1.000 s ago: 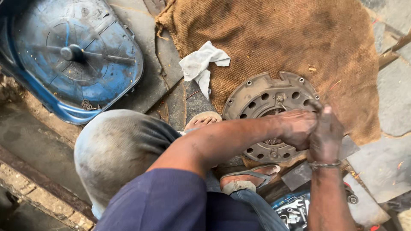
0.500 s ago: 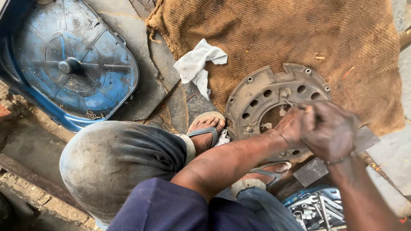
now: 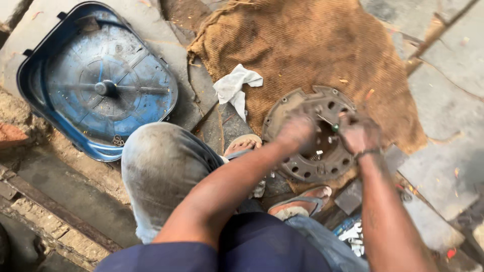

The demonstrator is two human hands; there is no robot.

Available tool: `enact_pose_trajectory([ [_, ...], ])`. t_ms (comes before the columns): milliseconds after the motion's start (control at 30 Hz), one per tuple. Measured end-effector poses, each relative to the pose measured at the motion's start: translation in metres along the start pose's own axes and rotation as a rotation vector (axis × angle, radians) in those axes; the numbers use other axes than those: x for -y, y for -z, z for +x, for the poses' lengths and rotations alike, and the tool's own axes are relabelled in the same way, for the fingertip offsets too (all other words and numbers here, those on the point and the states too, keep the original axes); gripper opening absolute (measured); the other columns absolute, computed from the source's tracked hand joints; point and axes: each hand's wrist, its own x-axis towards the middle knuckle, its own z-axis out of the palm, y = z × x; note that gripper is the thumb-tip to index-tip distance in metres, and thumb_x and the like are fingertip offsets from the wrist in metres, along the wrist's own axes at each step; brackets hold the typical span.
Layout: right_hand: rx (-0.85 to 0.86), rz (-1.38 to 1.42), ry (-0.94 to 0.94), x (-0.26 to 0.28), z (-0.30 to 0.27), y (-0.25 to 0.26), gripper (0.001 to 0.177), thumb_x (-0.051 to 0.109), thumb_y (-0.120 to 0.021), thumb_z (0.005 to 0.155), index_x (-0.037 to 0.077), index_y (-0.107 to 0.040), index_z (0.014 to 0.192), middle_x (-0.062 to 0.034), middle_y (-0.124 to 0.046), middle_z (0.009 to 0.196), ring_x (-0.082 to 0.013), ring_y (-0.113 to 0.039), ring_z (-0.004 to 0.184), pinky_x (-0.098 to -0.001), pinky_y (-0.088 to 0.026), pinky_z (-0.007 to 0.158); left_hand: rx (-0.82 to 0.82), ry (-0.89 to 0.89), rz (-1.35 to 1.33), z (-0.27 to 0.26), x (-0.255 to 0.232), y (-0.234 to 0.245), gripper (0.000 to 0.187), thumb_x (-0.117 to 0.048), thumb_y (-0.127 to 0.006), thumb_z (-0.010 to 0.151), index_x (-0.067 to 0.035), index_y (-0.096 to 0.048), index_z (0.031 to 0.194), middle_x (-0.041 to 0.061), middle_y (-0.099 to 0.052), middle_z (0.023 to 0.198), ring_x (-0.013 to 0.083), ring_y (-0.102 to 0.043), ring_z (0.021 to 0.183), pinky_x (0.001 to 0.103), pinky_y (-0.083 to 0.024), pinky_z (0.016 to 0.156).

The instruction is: The person works on a circular mechanical metal assembly on the floor. They use a screwdriver and pliers to manipulate small internal components, including springs and clips. They then lift the assembly and perform further adjustments.

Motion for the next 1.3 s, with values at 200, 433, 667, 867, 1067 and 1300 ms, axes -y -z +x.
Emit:
enact_pose_trajectory([
  [200,0.34,-0.221,0.072,-0.002,0.009,-0.004,0.047,0.05,-0.056,0.098,0.01,-0.081,0.097,-0.0191,-0.075,0.106,-0.0343,-0.07,0.098,-0.0482,-0.054,0.093,-0.093,-0.258,0.364,-0.08,-0.026,0.074,0.043,-0.014,-0.054,0.091,0.004,-0.052,0.131,0.027,-0.055,0.13,0.0464,-0.05,0.125,0.072,-0.038,0.101],
  [433,0.134,-0.449,0.361,0.041,-0.03,0.04,0.025,0.021,-0.055,0.108,0.013,-0.079,0.104,-0.0136,-0.077,0.1,-0.0286,-0.073,0.096,-0.0445,-0.056,0.096,0.096,-0.654,1.098,-0.116,-0.014,0.021,0.038,-0.021,-0.058,0.099,0.011,-0.069,0.117,0.041,-0.069,0.113,0.0572,-0.067,0.098,0.076,-0.051,0.07],
  [667,-0.006,-0.177,0.145,0.035,-0.007,0.034,0.035,0.022,-0.064,0.08,0.016,-0.081,0.11,-0.0133,-0.076,0.103,-0.0278,-0.074,0.092,-0.0385,-0.058,0.091,0.474,-0.375,0.607,-0.084,-0.034,-0.007,0.039,-0.034,-0.068,0.091,-0.005,-0.072,0.117,0.018,-0.071,0.122,0.0367,-0.067,0.115,0.067,-0.048,0.096],
  [867,0.27,-0.136,-0.059,0.013,-0.014,0.032,0.03,0.032,-0.061,0.098,0.012,-0.079,0.111,-0.0183,-0.08,0.105,-0.0285,-0.077,0.094,-0.0426,-0.059,0.092,0.371,-0.377,0.707,-0.077,-0.018,-0.003,0.039,-0.035,-0.07,0.094,-0.007,-0.072,0.121,0.021,-0.068,0.128,0.0389,-0.061,0.123,0.062,-0.046,0.1],
  [1067,-0.153,-0.36,0.359,0.037,-0.035,0.025,0.028,0.026,-0.067,0.091,0.016,-0.079,0.113,-0.0154,-0.077,0.109,-0.0289,-0.071,0.105,-0.0439,-0.059,0.089,0.496,-0.381,0.682,-0.075,-0.023,0.012,0.047,-0.03,-0.079,0.084,-0.008,-0.069,0.125,0.019,-0.066,0.131,0.0362,-0.061,0.126,0.057,-0.047,0.104],
  [1300,0.241,-0.154,-0.131,0.04,-0.023,0.041,0.03,0.038,-0.065,0.106,0.011,-0.079,0.109,-0.0139,-0.076,0.117,-0.0272,-0.07,0.109,-0.0449,-0.048,0.107,0.458,-0.359,0.657,-0.072,-0.017,0.013,0.034,-0.023,-0.068,0.095,-0.007,-0.069,0.126,0.019,-0.066,0.133,0.0369,-0.06,0.128,0.061,-0.046,0.105],
])
